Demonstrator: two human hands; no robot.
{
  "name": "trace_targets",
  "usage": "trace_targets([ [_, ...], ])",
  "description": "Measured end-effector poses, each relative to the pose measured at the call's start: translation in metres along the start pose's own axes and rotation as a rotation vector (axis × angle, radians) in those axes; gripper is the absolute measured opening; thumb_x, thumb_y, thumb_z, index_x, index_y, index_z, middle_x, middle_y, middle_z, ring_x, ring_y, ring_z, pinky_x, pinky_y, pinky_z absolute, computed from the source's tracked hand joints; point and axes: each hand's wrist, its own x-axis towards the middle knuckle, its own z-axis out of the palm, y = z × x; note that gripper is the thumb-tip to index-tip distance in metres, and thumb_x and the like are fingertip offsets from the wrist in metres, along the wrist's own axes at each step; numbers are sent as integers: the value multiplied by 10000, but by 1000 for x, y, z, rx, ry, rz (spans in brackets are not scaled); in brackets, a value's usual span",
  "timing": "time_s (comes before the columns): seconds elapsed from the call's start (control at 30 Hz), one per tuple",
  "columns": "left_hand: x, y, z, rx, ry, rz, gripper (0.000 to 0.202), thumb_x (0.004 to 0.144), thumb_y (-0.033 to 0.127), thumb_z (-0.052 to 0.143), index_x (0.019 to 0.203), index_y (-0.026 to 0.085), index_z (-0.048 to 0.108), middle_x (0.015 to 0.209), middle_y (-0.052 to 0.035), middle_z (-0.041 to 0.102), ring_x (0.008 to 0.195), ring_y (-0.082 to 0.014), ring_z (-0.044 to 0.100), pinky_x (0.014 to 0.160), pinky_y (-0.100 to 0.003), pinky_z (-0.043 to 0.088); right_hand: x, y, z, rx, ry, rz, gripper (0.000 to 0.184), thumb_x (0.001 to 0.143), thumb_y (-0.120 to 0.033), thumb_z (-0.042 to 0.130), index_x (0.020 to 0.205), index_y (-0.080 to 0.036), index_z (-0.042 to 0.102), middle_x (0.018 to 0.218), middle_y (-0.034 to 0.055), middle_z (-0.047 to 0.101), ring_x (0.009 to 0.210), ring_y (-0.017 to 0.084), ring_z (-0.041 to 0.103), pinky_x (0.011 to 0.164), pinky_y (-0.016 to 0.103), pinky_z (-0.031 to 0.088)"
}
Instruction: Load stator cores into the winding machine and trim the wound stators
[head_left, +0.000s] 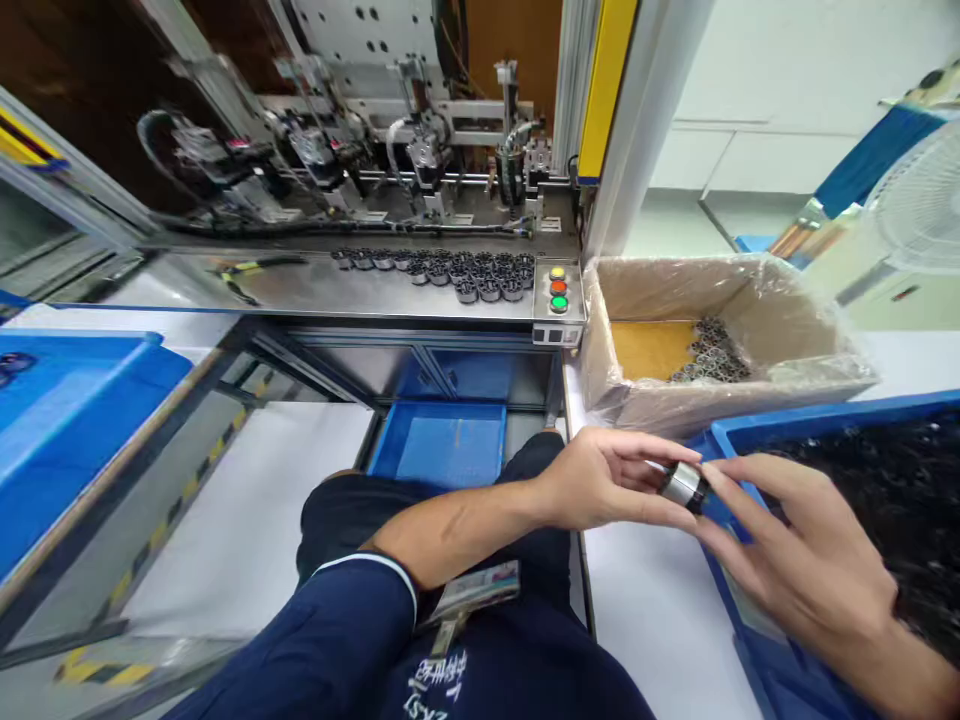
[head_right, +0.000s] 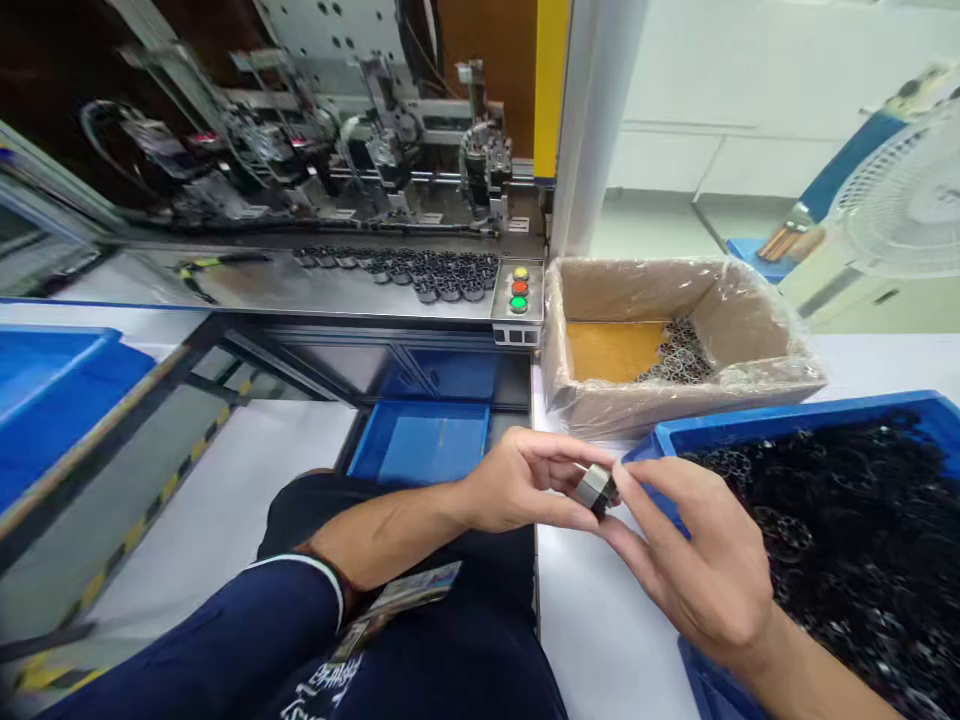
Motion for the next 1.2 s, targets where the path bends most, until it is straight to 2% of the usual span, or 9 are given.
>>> trace_targets([
  [0.13, 1, -1, -3, 49, -1, -15, 609, 623, 264, 955, 1185, 150, 748, 1000, -74, 769, 905, -176, 734, 938, -375, 574, 5, -5, 1, 3, -10, 8, 536, 890, -141, 731, 1389, -87, 544, 1097, 161, 651, 1003, 266, 664, 862, 383, 579],
  [0.33, -6, -7, 4, 189, 18, 91, 549, 842, 321, 804, 1354, 180, 666, 1196, -112, 753, 1084, -218, 712, 977, -337, 550, 7, -4, 4, 17, 45, 4, 459, 892, -170, 735, 1319, -98, 583, 1053, 169, 684, 986, 283, 684, 804, 413, 605],
  [0.53, -6, -15, 6, 177, -82, 100, 463, 947, 377, 678, 1386, 235, 638, 1331, -141, 702, 1120, -214, 699, 995, -353, 552, 14, 2, 8, 287, 54, 302, 393, 932, -328, 723, 1271, -160, 617, 1083, 126, 690, 971, 214, 692, 847, 355, 610],
  [0.63, -3, -15, 3, 261, -60, 95, 460, 942, 414, 673, 1346, 195, 667, 1281, -161, 711, 1016, -203, 705, 919, -348, 575, 4, 30, 3, 390, -153, 303, 276, 956, -334, 679, 1191, -190, 670, 1023, 83, 722, 909, 192, 704, 807, 324, 608],
  [0.73, 2, -9, -3, 545, 25, 233, 396, 916, 379, 703, 1270, 201, 719, 1248, -144, 696, 1062, -211, 675, 942, -353, 555, -27, 91, -7, 219, -429, 459, 194, 947, -350, 644, 1054, -221, 744, 1023, 61, 740, 854, 179, 710, 752, 304, 579],
  [0.8, 4, -4, -7, 671, 75, 286, 362, 868, 374, 756, 1179, 189, 760, 1135, -122, 718, 1021, -202, 672, 903, -335, 559, -57, 137, -9, 71, -438, 559, 167, 914, -250, 642, 814, -188, 760, 808, 71, 721, 639, 160, 647, 615, 314, 502],
  [0.9, 7, 1, -12, 528, 88, 153, 455, 846, 472, 763, 1167, 151, 742, 944, -88, 729, 817, -162, 682, 723, -288, 570, -97, 186, -2, -31, -565, 669, 238, 826, -143, 712, 598, -162, 645, 498, -39, 522, 422, 74, 409, 495, 241, 353],
  [1.0, 6, 4, -14, 411, 91, 111, 582, 815, 541, 777, 1240, 152, 700, 983, -95, 707, 796, -141, 664, 677, -253, 540, -119, 199, 9, -72, -733, 751, 239, 742, -33, 719, 564, -156, 617, 501, -45, 524, 456, 94, 458, 535, 242, 348],
  [1.2, 0, 11, -16, 850, 100, 448, 559, 737, 490, 860, 1182, 169, 756, 975, -84, 640, 811, -133, 556, 643, -231, 500, -114, 191, 10, -118, -971, 904, 231, 700, 20, 679, 573, -173, 676, 570, 38, 634, 554, 192, 615, 613, 304, 414],
])
